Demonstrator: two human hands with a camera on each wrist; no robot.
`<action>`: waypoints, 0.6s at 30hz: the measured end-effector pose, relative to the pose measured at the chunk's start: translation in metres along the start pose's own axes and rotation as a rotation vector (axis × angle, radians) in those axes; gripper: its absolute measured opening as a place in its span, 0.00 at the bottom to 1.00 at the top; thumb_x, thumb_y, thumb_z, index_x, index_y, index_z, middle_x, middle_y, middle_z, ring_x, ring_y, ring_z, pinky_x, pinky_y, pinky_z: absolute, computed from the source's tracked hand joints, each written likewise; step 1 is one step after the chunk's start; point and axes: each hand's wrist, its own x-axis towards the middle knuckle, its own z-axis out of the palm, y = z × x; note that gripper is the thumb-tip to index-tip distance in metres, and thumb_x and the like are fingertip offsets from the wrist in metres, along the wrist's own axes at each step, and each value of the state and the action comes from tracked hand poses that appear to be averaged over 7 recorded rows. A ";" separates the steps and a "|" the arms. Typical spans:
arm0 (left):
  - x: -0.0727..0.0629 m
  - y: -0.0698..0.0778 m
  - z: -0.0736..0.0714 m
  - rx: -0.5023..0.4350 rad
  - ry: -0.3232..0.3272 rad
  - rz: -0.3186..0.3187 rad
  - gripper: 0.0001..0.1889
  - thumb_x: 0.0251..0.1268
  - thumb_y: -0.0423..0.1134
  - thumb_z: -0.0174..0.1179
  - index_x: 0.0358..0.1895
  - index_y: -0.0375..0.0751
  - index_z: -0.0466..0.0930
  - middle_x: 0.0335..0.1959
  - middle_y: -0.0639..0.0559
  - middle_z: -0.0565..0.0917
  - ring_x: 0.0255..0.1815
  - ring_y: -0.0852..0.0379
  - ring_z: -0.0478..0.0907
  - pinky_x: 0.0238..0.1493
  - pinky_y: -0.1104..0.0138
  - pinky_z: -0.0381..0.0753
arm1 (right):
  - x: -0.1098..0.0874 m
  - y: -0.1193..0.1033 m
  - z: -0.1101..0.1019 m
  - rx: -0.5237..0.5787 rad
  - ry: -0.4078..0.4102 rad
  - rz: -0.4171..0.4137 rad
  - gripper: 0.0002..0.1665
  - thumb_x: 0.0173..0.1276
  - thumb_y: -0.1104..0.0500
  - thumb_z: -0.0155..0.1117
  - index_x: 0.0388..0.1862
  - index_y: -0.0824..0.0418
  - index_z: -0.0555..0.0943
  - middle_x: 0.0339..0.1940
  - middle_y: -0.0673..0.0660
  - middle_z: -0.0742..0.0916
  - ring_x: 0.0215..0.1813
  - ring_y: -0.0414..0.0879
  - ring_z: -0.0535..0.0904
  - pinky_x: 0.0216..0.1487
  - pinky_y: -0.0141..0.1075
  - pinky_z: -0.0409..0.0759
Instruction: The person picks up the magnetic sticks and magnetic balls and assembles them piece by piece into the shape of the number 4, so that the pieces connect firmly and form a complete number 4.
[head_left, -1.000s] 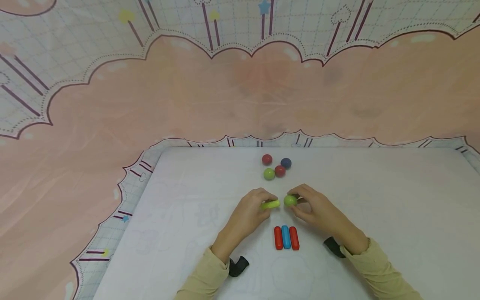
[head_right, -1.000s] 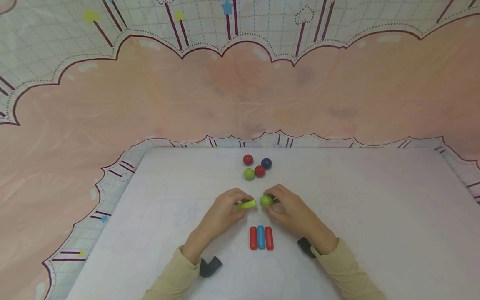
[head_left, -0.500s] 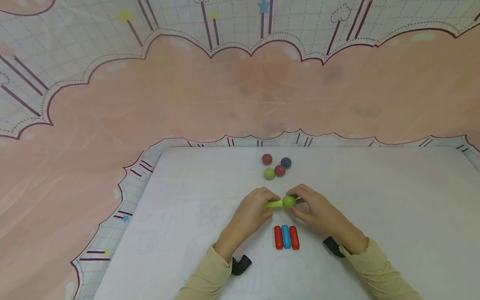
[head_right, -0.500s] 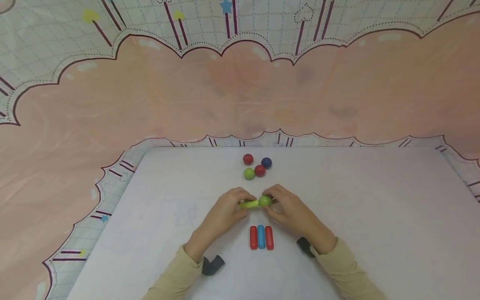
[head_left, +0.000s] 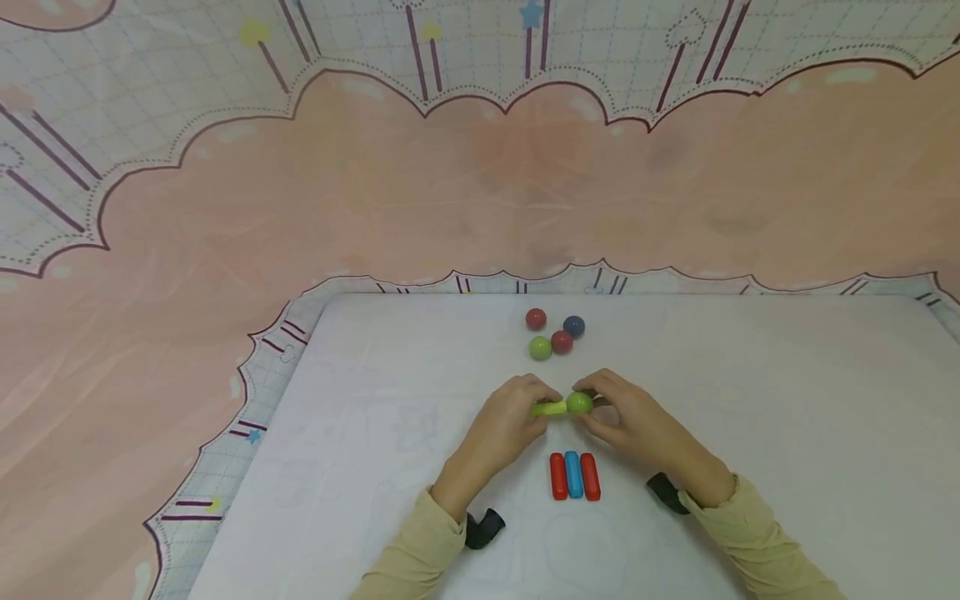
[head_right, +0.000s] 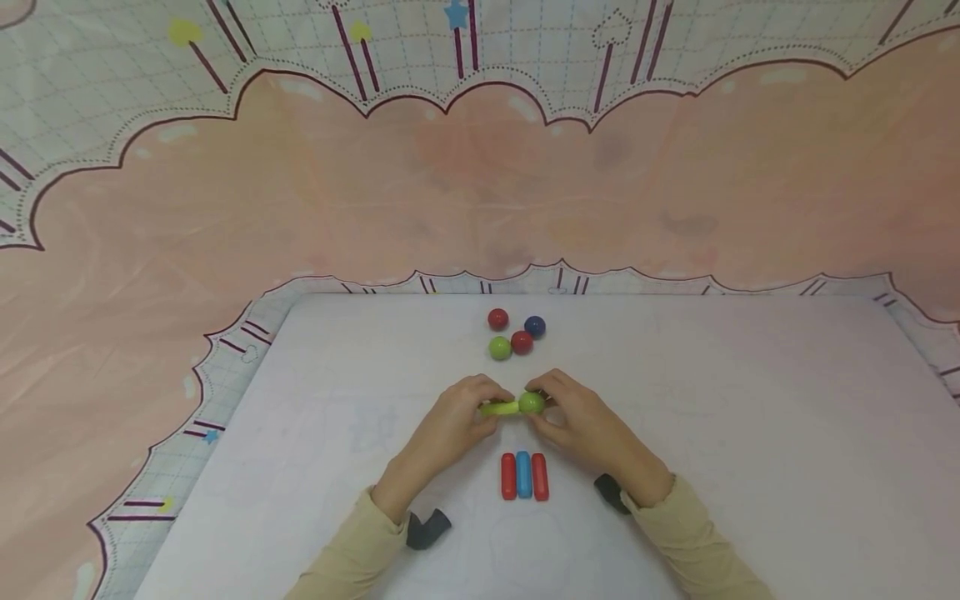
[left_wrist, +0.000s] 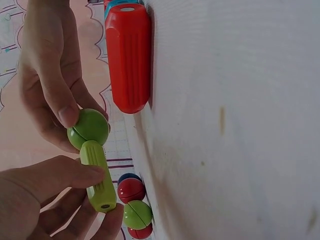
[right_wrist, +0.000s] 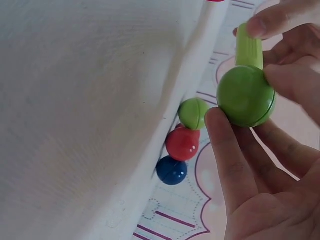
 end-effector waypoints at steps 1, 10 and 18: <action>0.000 0.000 0.000 -0.001 -0.002 -0.002 0.15 0.59 0.29 0.69 0.49 0.42 0.87 0.47 0.53 0.85 0.49 0.58 0.78 0.55 0.69 0.80 | 0.000 0.000 0.000 -0.001 -0.001 0.004 0.20 0.63 0.63 0.72 0.53 0.60 0.78 0.47 0.52 0.82 0.50 0.47 0.84 0.51 0.39 0.84; 0.000 0.002 -0.001 -0.006 -0.010 0.003 0.15 0.59 0.28 0.68 0.50 0.42 0.87 0.47 0.54 0.85 0.49 0.58 0.79 0.55 0.69 0.80 | 0.000 0.004 0.001 -0.011 0.007 0.022 0.20 0.62 0.63 0.73 0.52 0.60 0.79 0.47 0.52 0.83 0.48 0.48 0.85 0.50 0.40 0.84; 0.002 0.000 0.000 -0.036 -0.015 0.003 0.14 0.60 0.28 0.67 0.50 0.40 0.86 0.48 0.52 0.85 0.51 0.57 0.79 0.56 0.68 0.79 | 0.001 0.006 0.001 0.000 0.007 0.032 0.19 0.62 0.62 0.74 0.51 0.59 0.80 0.47 0.52 0.84 0.49 0.47 0.85 0.51 0.41 0.84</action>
